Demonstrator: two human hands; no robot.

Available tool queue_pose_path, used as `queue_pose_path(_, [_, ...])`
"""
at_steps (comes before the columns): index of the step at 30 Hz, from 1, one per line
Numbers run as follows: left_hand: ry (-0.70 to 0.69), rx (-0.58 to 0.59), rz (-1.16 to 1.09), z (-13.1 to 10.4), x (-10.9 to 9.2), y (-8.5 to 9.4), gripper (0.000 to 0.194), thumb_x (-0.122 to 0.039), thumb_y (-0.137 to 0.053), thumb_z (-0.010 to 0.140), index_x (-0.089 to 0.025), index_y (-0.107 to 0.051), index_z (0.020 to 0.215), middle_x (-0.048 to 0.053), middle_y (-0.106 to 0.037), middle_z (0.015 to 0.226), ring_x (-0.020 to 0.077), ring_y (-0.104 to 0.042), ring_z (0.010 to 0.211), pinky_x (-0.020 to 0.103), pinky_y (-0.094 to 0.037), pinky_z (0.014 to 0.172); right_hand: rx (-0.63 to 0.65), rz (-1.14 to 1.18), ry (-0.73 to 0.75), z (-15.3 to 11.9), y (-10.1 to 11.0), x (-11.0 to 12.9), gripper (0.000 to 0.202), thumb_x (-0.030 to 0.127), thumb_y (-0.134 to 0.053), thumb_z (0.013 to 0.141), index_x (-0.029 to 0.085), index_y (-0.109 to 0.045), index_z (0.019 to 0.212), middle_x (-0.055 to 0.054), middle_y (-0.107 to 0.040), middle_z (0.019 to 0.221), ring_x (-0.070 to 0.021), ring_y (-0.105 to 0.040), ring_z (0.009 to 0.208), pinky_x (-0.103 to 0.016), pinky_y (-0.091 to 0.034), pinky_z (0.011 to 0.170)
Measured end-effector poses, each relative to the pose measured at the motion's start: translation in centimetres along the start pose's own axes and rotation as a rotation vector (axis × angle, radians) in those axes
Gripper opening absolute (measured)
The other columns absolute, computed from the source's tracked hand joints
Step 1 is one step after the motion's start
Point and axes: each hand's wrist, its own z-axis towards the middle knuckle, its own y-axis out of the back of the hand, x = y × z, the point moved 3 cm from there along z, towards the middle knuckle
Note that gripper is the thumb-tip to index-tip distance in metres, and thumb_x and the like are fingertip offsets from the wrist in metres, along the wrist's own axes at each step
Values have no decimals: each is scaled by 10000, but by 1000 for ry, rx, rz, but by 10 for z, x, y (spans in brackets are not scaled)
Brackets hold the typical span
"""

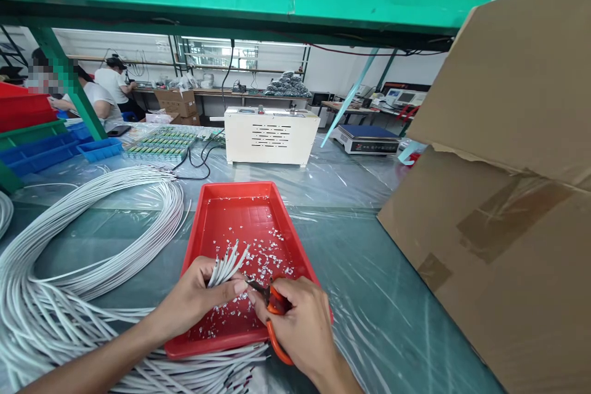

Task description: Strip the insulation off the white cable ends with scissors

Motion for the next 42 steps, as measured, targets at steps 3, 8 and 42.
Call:
queue_pose_path(3, [-6, 15, -2, 0, 1, 0, 229, -280, -596, 784, -99, -662, 659, -47, -446, 538, 59, -328, 515, 167, -261, 499, 5, -8, -2, 0, 0, 0, 474, 410, -553, 770, 195, -220, 510, 64, -278, 459, -82, -284, 441, -212, -226, 477])
queue_pose_path(8, [6, 20, 4, 1, 0, 0, 216, -262, -596, 778, -97, -657, 653, -54, -418, 528, 58, -322, 507, 169, -263, 496, 15, -20, 1, 0, 0, 0, 473, 422, -545, 774, 194, -229, 504, 63, -285, 453, -84, -294, 439, -213, -230, 484])
queue_pose_path(42, [-503, -243, 848, -22, -2, -9, 216, -53, -440, 737, -106, -639, 803, 71, -685, 695, 170, -614, 589, 246, -448, 544, 94, 62, -109, -8, -6, 4, 370, 344, -498, 741, 200, -314, 454, 59, -263, 461, -94, -239, 443, -212, -207, 418])
